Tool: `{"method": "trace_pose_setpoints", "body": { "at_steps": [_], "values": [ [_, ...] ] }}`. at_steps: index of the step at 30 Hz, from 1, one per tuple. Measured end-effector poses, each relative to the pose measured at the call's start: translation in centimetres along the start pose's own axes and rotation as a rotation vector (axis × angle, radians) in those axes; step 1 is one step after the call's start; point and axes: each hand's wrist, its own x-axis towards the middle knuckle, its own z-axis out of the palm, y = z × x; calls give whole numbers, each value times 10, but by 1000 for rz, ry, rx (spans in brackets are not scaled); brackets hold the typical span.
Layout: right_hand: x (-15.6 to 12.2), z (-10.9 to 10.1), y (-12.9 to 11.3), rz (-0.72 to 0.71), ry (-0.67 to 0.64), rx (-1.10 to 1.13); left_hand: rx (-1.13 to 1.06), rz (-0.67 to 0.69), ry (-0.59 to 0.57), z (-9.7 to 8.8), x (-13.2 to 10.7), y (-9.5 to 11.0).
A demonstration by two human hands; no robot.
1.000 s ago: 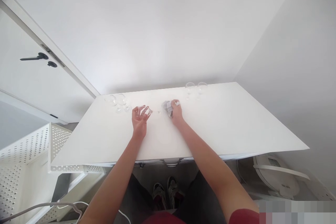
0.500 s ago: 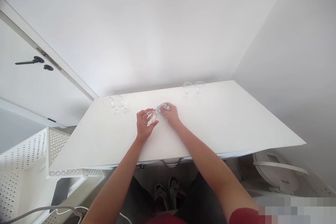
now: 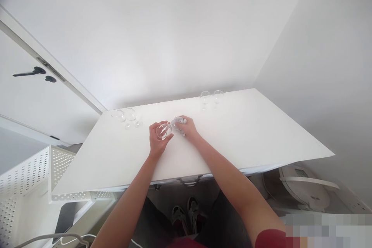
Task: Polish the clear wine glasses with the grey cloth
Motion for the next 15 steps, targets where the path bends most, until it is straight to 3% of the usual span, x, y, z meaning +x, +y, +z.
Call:
{"method": "trace_pose_setpoints", "body": {
  "at_steps": [5,7,9,13,15],
  "values": [
    [-4,2,-2,-177,126,-334,93,92,72,-7,2,-6],
    [-8,2,-4,-263,87,-480,160,113,134,-9,3,-6],
    [-14,4,-6,-373,-72,-616,209,121,183,-10,4,-5],
    [-27,12,-8,-508,-526,-874,245,74,237,-10,6,-6],
    [-31,17,-8,-526,-626,-1031,253,24,261,-11,6,-7]
  ]
}}
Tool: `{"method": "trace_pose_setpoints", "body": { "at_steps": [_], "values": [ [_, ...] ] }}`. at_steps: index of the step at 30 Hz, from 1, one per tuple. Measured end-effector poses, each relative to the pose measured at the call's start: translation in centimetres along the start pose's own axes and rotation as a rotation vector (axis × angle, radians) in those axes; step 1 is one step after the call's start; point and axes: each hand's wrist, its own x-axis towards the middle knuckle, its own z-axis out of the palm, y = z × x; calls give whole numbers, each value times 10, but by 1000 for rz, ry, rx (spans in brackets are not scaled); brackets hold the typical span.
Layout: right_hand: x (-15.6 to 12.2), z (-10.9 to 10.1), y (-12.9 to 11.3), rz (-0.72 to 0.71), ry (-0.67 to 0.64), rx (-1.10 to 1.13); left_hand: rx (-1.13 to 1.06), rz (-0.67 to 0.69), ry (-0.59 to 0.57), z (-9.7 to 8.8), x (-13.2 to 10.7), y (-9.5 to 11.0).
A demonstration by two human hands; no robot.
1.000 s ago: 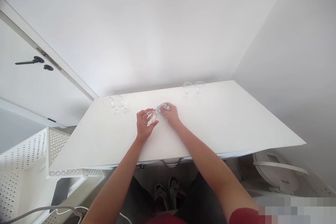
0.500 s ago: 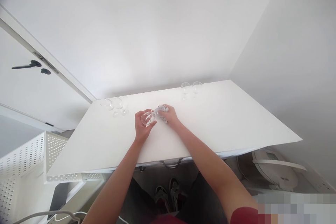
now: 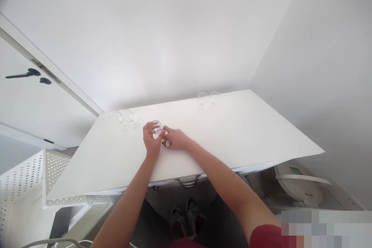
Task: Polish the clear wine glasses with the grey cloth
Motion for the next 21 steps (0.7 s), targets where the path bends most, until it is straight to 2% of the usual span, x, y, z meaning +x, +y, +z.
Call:
{"method": "trace_pose_setpoints", "body": {
  "at_steps": [6,13,17,21],
  "values": [
    [6,3,-8,35,-110,-236,-17,-66,-7,1,2,-7],
    [2,3,-15,120,-107,-306,9,-100,-83,2,4,-8],
    [-19,-1,-10,229,-59,-367,28,-97,-74,2,3,-9],
    [-60,-17,13,428,-11,-416,65,-155,-21,1,3,-14]
  ]
}}
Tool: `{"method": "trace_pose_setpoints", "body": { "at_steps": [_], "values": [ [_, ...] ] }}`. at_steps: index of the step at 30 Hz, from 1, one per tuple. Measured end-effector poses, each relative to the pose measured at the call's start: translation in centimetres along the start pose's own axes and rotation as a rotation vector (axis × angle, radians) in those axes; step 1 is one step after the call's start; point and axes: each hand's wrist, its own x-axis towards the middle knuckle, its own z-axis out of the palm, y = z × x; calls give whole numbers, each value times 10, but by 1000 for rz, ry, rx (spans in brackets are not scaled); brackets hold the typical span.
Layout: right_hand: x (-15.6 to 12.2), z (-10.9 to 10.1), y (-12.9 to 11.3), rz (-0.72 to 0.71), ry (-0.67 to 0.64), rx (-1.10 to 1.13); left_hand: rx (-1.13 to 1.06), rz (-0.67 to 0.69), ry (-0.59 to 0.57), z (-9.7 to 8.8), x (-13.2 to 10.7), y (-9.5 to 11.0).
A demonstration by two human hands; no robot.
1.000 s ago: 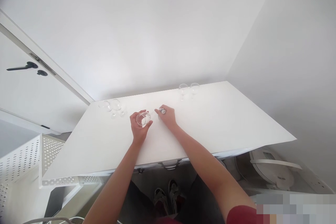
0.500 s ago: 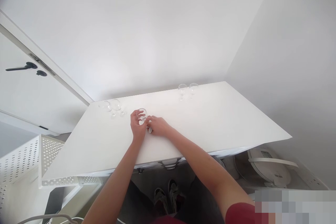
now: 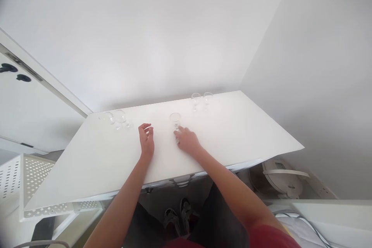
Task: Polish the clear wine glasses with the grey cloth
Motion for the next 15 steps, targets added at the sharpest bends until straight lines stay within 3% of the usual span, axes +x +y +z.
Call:
{"method": "trace_pose_setpoints", "body": {
  "at_steps": [4,8,11,15],
  "values": [
    [-23,-8,62,249,51,-43,45,-82,53,1,2,-6],
    [-33,-18,117,438,69,-65,123,-80,36,2,3,-5],
    [-32,-21,138,473,78,-68,176,-91,40,3,2,-2],
    [-25,-19,145,476,80,-75,210,-128,52,2,2,0]
  ]
}}
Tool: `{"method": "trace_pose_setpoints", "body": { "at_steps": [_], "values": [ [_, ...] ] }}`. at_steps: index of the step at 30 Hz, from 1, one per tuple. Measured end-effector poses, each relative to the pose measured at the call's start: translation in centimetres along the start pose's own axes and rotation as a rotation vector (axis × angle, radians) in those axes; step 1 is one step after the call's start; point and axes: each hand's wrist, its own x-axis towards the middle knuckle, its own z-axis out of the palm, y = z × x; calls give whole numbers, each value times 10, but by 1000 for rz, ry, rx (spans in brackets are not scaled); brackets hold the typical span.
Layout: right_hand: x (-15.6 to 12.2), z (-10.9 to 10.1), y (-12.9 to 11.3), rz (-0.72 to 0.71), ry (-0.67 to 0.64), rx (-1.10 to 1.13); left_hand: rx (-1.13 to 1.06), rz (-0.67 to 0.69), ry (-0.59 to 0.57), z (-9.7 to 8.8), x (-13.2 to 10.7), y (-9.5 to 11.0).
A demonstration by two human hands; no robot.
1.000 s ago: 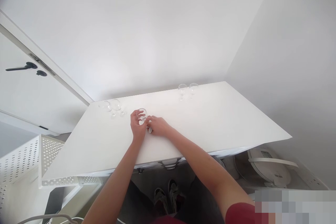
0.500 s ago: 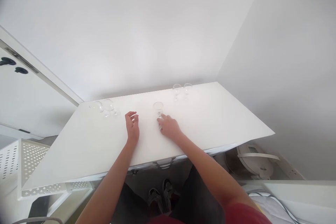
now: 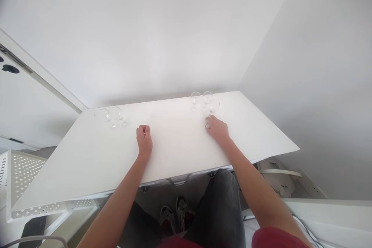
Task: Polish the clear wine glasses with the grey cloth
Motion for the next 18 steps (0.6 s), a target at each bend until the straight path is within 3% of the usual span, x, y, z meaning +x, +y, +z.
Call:
{"method": "trace_pose_setpoints", "body": {
  "at_steps": [10,18],
  "values": [
    [17,1,-1,4,-53,-10,26,-11,-10,0,0,1],
    [15,4,-3,25,-10,1,21,-12,-12,-1,1,-1]
  ]
}}
